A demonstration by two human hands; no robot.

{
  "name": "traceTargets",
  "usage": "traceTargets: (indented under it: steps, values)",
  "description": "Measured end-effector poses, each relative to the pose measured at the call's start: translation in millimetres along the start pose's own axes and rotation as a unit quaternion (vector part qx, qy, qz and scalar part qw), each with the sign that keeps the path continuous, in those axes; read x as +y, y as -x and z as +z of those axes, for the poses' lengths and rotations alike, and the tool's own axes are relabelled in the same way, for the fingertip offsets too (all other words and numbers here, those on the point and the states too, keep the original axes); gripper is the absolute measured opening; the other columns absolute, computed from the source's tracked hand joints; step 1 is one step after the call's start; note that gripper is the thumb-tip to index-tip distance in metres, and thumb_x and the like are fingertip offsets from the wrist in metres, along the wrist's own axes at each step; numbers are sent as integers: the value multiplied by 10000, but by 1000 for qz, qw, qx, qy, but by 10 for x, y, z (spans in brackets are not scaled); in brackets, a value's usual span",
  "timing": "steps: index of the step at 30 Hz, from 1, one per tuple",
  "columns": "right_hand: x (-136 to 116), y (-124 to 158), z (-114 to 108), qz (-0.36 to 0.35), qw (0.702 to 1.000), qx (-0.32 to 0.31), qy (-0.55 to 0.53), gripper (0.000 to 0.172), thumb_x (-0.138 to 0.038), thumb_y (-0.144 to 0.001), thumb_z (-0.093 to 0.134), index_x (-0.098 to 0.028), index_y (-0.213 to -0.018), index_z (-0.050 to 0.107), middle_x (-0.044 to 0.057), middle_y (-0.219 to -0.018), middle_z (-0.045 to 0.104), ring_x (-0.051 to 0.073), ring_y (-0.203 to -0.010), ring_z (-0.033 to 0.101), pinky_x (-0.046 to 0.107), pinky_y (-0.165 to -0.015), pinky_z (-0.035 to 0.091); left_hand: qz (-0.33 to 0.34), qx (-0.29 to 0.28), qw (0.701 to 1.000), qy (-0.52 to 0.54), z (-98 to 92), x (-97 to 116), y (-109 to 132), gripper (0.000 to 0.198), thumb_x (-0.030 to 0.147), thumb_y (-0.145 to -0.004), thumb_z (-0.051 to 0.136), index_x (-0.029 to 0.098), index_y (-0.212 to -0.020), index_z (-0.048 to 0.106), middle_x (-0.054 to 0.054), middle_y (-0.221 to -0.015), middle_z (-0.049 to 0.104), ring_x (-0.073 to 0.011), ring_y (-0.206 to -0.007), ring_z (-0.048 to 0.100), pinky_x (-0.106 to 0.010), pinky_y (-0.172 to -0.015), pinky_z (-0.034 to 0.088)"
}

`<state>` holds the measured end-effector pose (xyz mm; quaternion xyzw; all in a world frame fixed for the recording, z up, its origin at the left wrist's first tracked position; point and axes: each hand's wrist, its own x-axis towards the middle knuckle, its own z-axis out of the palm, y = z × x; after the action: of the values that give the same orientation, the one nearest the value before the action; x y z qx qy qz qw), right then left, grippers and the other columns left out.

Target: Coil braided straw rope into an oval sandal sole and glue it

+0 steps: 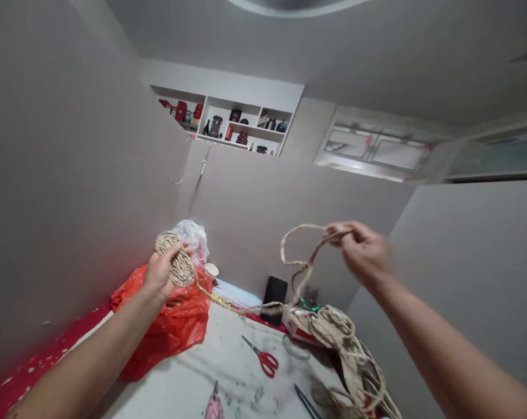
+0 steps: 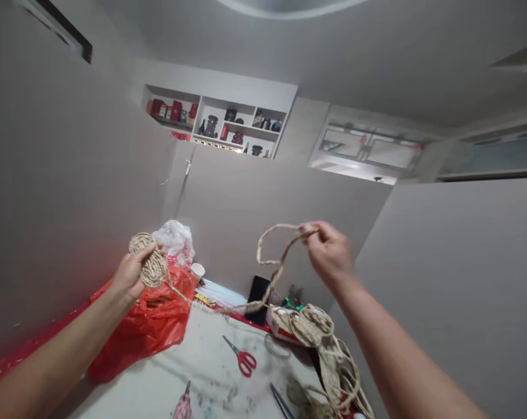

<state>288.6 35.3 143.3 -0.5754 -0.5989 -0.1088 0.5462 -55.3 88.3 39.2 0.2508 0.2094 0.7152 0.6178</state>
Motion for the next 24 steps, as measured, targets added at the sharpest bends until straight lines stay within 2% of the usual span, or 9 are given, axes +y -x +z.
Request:
traceTargets:
  steps: [2,4,7,9,12,14,16,19,24]
  values:
    - [162,350,167,17,992,-116,40,119,-257,-810,628,-166,-734,644,10,-726,681,149,-675,631,320,-696,505,-52,-38,998,-9,3,-73,71,73,78,-736,617,64,-766,682,-73,-574,692,-148,-499,648,-241,-509,543]
    - [339,768,308,48,969,-230,82,141,-185,-689,693,-175,-566,627,-27,-509,624,131,-485,578,289,-577,480,-103,-78,992,-16,4,-140,137,90,75,-755,601,50,-764,686,-95,-584,693,-153,-507,652,-249,-525,552]
    - [450,1283,437,78,944,-304,105,137,-103,-564,675,-215,-494,642,32,-508,668,219,-550,649,323,-601,469,-159,-130,979,-22,4,-241,215,93,72,-762,594,43,-759,682,-120,-638,705,-161,-541,663,-250,-542,554]
    - [357,1498,494,91,941,-320,63,96,-211,-662,621,-210,-686,713,91,-731,746,272,-734,694,353,-692,497,-183,-154,970,-31,7,-311,273,74,76,-752,608,52,-768,675,-125,-687,713,-167,-568,670,-244,-533,547]
    - [23,1719,582,121,932,-340,-48,391,-419,-846,448,-174,-1068,658,117,-1092,706,248,-990,663,327,-826,512,-213,-182,958,-57,19,-421,396,93,100,-738,633,62,-813,671,-122,-712,715,-172,-566,667,-239,-498,531]
    - [-228,1843,644,151,913,-353,-140,495,-486,-855,467,-181,-1236,546,107,-1182,666,222,-1097,612,312,-889,492,-228,-195,951,-78,30,-490,489,128,133,-739,645,70,-848,669,-114,-693,709,-171,-559,661,-241,-502,529]
    - [-411,1957,713,229,844,-367,-316,515,-473,-817,590,-197,-1246,516,114,-1215,640,233,-1152,569,343,-930,458,-239,-203,944,-100,37,-550,572,144,176,-744,653,85,-855,656,-110,-666,702,-178,-558,658,-258,-511,531]
    - [-469,2109,848,290,753,-373,-457,540,-468,-759,692,-228,-1203,500,89,-1104,679,243,-1088,598,377,-919,434,-241,-203,941,-121,32,-624,650,143,212,-731,673,119,-824,616,-101,-660,699,-185,-564,656,-266,-499,522]
    - [-241,2260,1039,336,667,-404,-528,701,-480,-585,821,-232,-1135,464,35,-867,687,216,-877,666,313,-774,449,-199,-202,950,-129,18,-689,683,163,200,-705,704,137,-798,586,-53,-694,673,-160,-638,651,-239,-558,509]
